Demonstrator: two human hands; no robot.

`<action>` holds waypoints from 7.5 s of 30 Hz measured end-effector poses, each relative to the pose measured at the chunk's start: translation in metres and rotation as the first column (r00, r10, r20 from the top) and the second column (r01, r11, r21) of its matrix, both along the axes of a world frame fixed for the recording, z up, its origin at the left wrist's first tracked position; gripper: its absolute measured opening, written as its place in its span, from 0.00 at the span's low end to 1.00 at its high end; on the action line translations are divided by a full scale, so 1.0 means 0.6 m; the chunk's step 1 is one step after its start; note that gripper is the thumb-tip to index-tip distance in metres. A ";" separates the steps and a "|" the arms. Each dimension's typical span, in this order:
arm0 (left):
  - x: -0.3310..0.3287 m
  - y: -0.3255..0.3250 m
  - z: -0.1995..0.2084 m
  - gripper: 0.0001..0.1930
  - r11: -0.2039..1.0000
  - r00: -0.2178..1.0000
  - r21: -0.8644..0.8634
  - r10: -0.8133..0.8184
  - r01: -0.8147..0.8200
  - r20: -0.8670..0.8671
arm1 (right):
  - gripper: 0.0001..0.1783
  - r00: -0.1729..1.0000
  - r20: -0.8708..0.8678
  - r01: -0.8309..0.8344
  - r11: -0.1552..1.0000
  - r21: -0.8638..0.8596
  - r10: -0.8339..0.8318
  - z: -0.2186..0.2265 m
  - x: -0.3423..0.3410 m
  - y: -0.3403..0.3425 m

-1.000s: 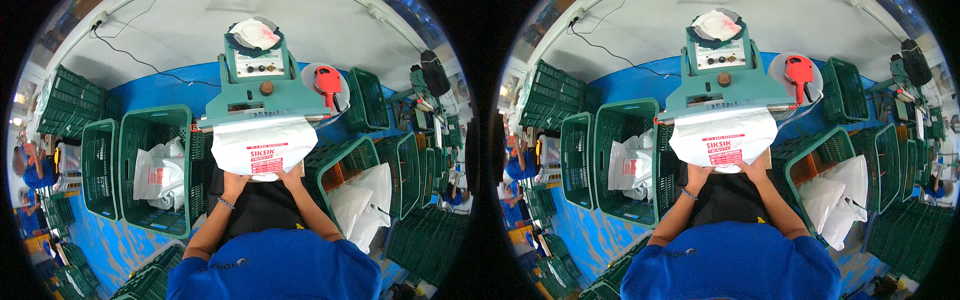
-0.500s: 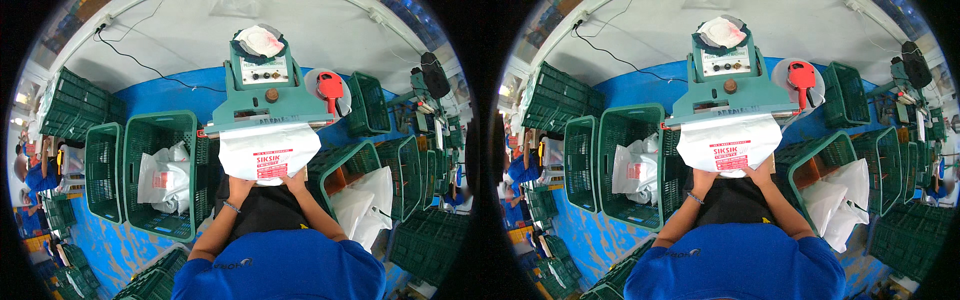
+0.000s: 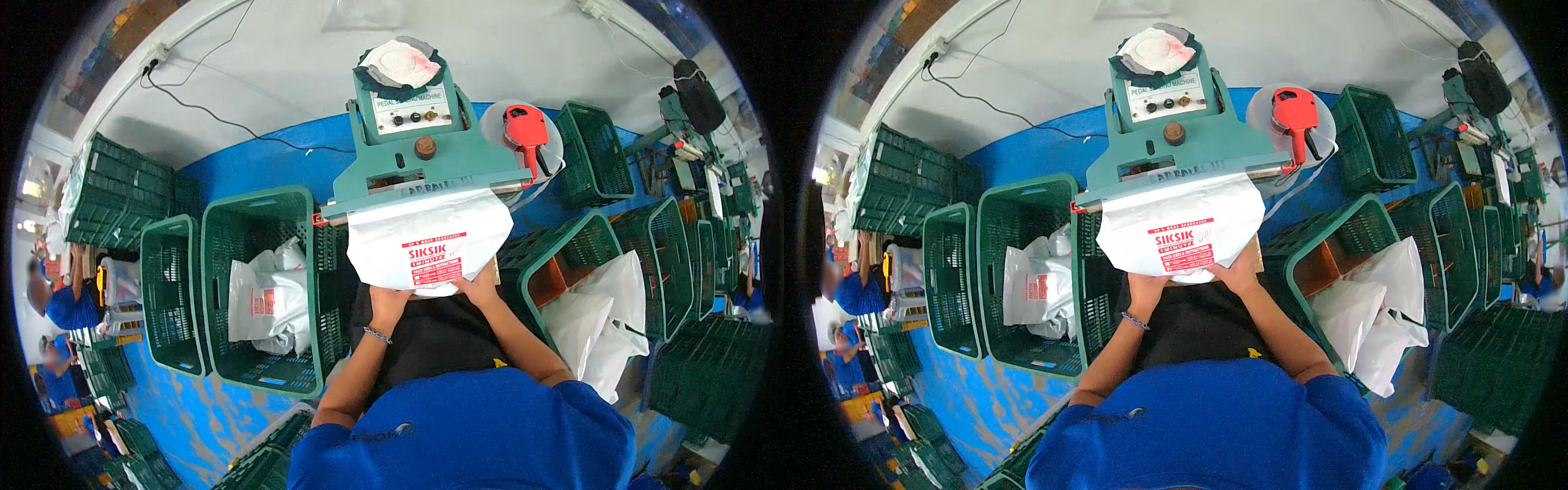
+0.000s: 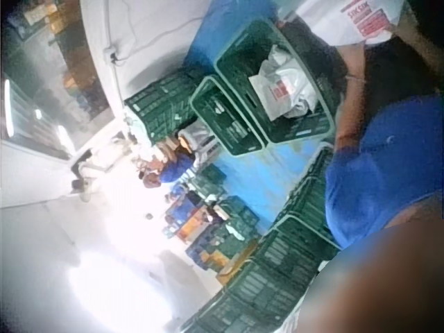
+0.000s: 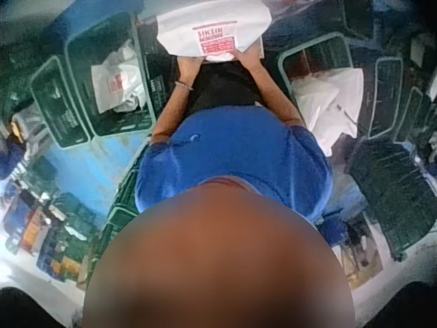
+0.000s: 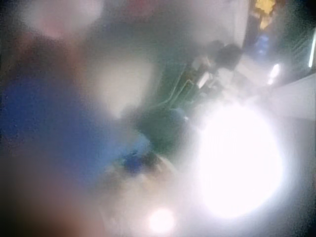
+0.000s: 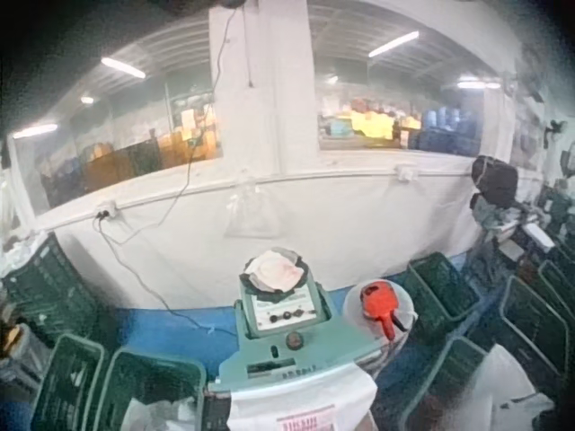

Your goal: The person repeatedly picks white plastic bags from a green basket, places them on a heat-sealing machine, and uses a red handheld tool to seal the top. Sealed bags are placed into another green basket. The process is repeated continuously.

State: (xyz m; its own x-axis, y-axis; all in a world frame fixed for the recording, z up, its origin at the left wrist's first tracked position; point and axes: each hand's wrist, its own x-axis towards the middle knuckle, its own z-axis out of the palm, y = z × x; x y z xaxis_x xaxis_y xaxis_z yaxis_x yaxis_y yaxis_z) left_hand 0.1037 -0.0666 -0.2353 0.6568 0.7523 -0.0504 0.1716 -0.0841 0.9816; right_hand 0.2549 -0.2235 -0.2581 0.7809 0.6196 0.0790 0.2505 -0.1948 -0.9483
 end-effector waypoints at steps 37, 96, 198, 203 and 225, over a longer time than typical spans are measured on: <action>0.003 0.007 -0.026 0.29 0.993 0.985 -0.066 -0.084 0.095 0.154 | 0.27 0.988 0.138 -0.102 0.968 0.229 0.072 0.079 -0.001 -0.008; -0.033 0.159 0.229 0.22 0.697 0.998 -0.717 -0.053 0.010 -0.038 | 0.14 0.735 -0.671 -0.249 0.959 -0.133 0.098 0.361 0.120 0.038; 0.014 0.285 0.610 0.06 0.390 0.861 0.775 -0.329 0.498 -0.388 | 0.15 0.365 0.672 -0.583 0.721 -0.375 0.644 0.694 0.145 0.118; 0.025 0.263 0.598 0.06 0.336 0.843 0.781 -0.319 0.527 -0.432 | 0.05 -0.042 0.474 -0.812 0.247 -0.529 0.879 0.693 0.105 0.105; 0.007 0.112 0.542 0.07 0.936 0.983 0.339 0.145 -0.099 -0.112 | 0.15 0.764 0.429 -0.361 0.870 -0.335 0.482 0.615 0.202 0.031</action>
